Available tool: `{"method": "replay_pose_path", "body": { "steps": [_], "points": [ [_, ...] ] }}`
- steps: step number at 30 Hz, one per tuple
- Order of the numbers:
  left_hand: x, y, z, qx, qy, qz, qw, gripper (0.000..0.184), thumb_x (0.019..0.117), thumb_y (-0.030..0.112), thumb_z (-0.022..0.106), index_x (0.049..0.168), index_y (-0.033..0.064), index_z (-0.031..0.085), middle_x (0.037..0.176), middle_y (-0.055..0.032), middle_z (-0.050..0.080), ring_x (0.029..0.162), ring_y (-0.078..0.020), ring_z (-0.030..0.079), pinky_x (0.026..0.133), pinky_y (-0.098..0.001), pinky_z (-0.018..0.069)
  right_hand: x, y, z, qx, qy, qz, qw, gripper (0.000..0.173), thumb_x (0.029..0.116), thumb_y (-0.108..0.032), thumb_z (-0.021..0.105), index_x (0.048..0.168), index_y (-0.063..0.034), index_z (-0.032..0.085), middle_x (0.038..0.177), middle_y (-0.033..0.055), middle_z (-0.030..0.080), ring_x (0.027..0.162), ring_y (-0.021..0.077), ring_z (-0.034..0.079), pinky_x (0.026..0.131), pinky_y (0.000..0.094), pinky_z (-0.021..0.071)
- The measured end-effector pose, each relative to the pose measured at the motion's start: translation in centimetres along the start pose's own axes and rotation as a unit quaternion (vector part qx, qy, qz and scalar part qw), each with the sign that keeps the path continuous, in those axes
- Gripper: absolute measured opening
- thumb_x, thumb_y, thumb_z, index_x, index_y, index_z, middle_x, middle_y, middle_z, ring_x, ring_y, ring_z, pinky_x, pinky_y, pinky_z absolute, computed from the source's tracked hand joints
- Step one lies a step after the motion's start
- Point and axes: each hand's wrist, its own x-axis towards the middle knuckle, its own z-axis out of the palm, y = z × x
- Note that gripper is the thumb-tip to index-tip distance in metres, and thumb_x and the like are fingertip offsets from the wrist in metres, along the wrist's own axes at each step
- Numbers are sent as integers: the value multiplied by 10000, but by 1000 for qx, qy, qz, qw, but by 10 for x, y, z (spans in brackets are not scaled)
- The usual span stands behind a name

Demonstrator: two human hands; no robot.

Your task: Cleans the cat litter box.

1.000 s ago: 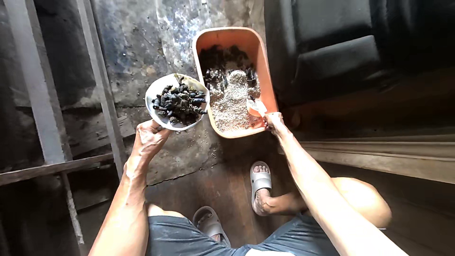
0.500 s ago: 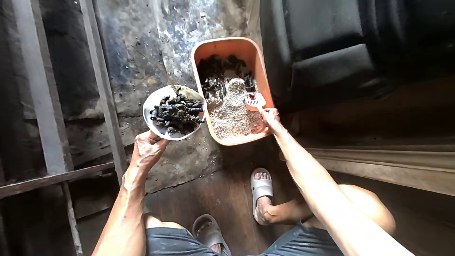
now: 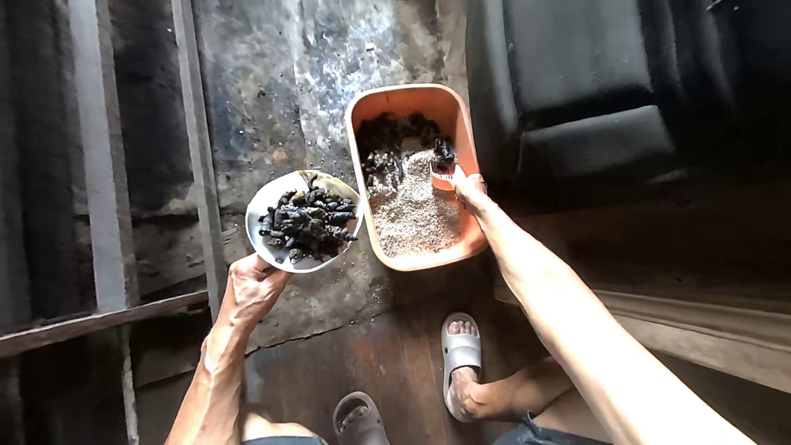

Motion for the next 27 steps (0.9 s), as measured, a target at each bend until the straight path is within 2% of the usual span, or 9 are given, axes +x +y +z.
{"method": "replay_pose_path", "body": {
  "steps": [4,7,10,15,17,21,25,27],
  "points": [
    [-2,3,-2,0,9,-1,1000,108,894,173,710,909,66,712,775,48,660,702,52,592,666,-186,503,6,-9,6,-3,4,-20,1000,457,1015,-277,623,1311,70,594,1300,278,626,1214,391,617,1027,544,482],
    [-6,3,-3,-3,10,-14,1000,114,887,175,704,919,65,707,800,51,662,736,55,601,700,-186,511,11,-18,10,-12,2,-33,999,511,1036,-343,594,1345,63,581,1370,283,595,1305,396,569,1089,547,443],
    [-12,2,-3,-13,16,-16,1000,117,881,180,693,931,75,705,824,67,665,771,70,609,725,-170,519,28,-16,15,-19,11,-61,998,532,1041,-391,566,1307,67,610,1351,292,605,1286,414,577,1064,582,446],
    [-32,0,-5,-19,23,-15,999,169,894,197,692,986,58,715,925,48,710,897,66,644,851,-168,533,52,-20,18,-30,20,-80,996,533,1052,-426,532,1260,52,645,1313,288,628,1257,423,591,1045,593,454],
    [-43,3,-7,-13,35,-18,999,190,887,187,685,990,30,715,946,20,723,929,57,654,884,-171,531,59,-26,21,-27,29,-82,996,521,1047,-425,534,1239,44,656,1295,285,635,1241,415,602,1031,592,464],
    [-64,15,-13,16,70,-14,997,251,889,167,685,1014,-51,690,1004,-52,726,1008,61,641,953,-161,500,62,-36,19,-49,23,-97,994,535,1073,-417,479,1295,46,630,1339,284,616,1281,412,582,1072,587,442],
    [-86,20,-22,45,97,-16,994,272,905,153,684,1038,-83,662,1048,-72,717,1073,81,610,995,-149,469,66,-46,21,-80,30,-104,991,507,1080,-379,471,1234,69,651,1311,291,631,1270,420,589,1055,596,442],
    [-95,26,-26,60,109,-28,992,300,905,144,696,1053,-113,646,1066,-99,711,1097,93,598,1011,-137,456,69,-49,24,-81,36,-99,991,504,1078,-368,476,1249,77,639,1321,295,624,1284,424,577,1070,591,435]
  ]
}}
